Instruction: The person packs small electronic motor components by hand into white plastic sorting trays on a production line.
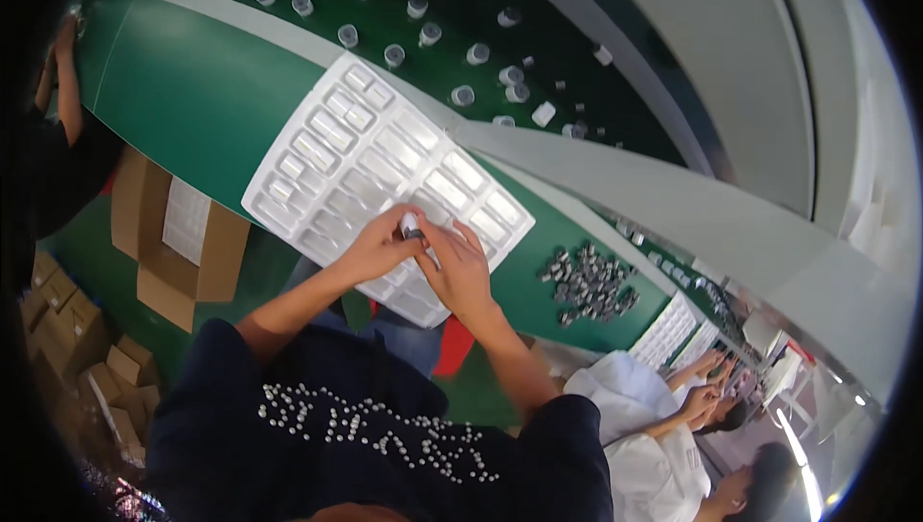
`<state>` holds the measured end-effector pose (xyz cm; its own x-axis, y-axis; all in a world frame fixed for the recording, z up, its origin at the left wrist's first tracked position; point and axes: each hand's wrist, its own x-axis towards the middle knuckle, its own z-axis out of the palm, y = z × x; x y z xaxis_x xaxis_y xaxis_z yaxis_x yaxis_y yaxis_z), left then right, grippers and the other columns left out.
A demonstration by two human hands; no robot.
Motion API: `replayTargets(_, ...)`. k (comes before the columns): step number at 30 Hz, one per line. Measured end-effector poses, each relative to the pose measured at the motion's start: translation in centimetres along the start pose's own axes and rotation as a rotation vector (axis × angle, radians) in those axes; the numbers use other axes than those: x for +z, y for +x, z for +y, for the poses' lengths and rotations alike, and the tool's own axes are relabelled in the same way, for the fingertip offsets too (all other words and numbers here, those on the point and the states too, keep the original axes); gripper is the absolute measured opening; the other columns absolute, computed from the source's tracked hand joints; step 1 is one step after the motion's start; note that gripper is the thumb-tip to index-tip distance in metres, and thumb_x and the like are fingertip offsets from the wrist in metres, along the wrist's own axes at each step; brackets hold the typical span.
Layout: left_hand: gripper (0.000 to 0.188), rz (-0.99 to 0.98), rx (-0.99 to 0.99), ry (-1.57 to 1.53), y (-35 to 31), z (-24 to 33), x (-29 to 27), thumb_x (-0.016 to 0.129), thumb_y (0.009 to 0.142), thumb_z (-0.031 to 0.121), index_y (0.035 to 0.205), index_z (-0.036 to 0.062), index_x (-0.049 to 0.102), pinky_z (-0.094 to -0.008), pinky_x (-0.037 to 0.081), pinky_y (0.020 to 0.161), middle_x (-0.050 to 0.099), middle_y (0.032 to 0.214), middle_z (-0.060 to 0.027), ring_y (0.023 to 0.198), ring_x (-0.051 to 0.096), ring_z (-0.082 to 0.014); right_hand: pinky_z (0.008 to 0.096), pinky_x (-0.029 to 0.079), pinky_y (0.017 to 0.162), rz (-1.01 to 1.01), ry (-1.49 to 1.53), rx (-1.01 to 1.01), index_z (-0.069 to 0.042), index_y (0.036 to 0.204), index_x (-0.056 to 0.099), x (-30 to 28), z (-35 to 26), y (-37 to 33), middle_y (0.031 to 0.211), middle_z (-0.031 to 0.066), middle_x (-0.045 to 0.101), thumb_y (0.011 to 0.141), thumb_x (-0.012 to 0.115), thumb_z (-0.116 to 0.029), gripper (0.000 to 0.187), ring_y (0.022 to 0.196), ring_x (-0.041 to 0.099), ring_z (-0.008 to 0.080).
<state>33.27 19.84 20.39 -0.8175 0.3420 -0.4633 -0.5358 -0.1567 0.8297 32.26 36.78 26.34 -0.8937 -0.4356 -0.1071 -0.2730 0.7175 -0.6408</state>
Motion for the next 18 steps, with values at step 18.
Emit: replayTargets(18,0.051,0.847,0.397,1.017,1.2,5.3,-10.8,0.068,0.089,0.016,0.133,0.0002,0.051,-0.0464,0.042,0.096,0.052,0.126,-0.0234,0.106,0.051,-0.0412,0.0363,0.053,0.087,0.818,0.118,0.357,-0.003,0.118,0.067,-10.2,27.2,8.2,0.104,0.012,0.073,0.088,0.073,-0.019,0.035,0.094,0.071,0.0279)
